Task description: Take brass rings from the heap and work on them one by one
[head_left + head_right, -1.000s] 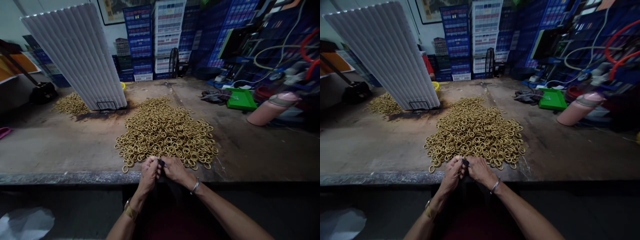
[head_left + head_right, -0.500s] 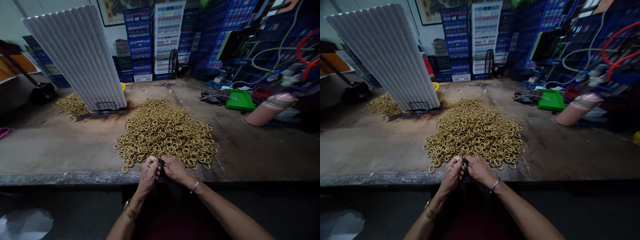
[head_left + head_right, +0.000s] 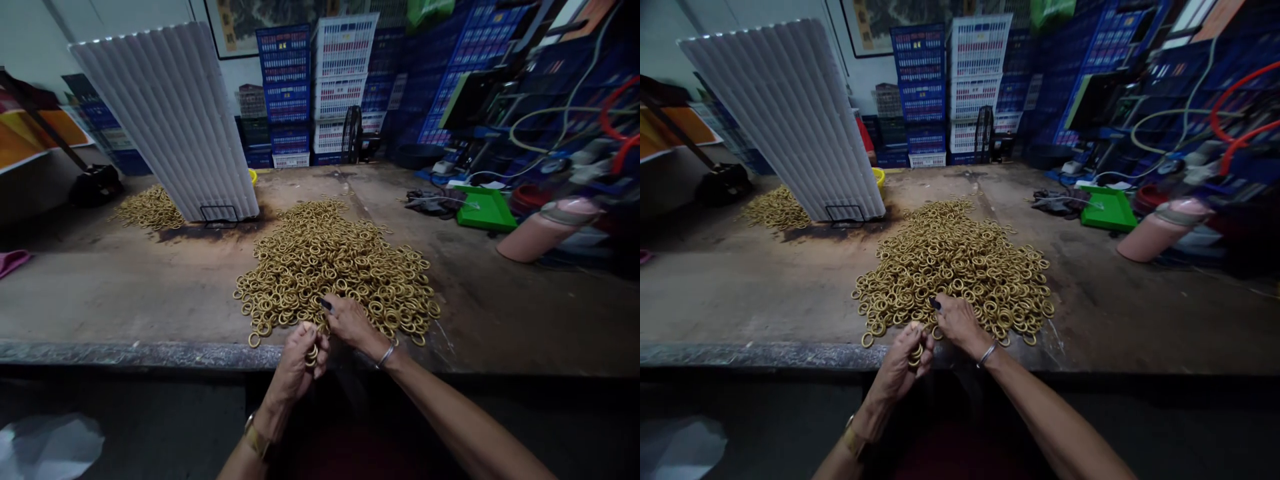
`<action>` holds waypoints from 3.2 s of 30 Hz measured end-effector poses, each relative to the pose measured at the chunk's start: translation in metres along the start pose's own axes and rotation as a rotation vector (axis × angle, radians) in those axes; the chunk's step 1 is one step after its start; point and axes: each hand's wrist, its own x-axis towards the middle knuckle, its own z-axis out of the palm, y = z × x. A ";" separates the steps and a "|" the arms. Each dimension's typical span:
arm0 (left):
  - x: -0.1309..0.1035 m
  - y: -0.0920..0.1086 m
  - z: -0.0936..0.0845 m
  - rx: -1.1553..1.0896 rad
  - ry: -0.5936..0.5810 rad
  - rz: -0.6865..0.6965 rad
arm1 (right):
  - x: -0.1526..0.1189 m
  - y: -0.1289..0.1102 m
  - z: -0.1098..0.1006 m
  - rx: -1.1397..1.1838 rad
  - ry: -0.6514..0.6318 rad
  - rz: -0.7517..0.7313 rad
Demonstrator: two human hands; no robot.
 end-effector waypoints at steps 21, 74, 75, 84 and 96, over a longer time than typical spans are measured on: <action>0.015 0.003 -0.025 -0.303 0.127 -0.058 | 0.033 0.001 0.014 0.230 0.158 0.115; 0.031 -0.011 0.002 0.263 0.132 0.091 | -0.028 0.006 0.009 0.127 -0.051 -0.029; 0.031 -0.011 0.001 0.280 0.138 0.091 | -0.028 0.005 0.008 0.116 -0.054 -0.028; 0.019 -0.002 0.005 0.439 0.121 0.070 | -0.026 0.005 0.005 0.018 -0.156 0.052; -0.012 -0.068 -0.028 0.699 -0.153 -0.408 | -0.013 0.013 0.006 -0.056 -0.013 0.065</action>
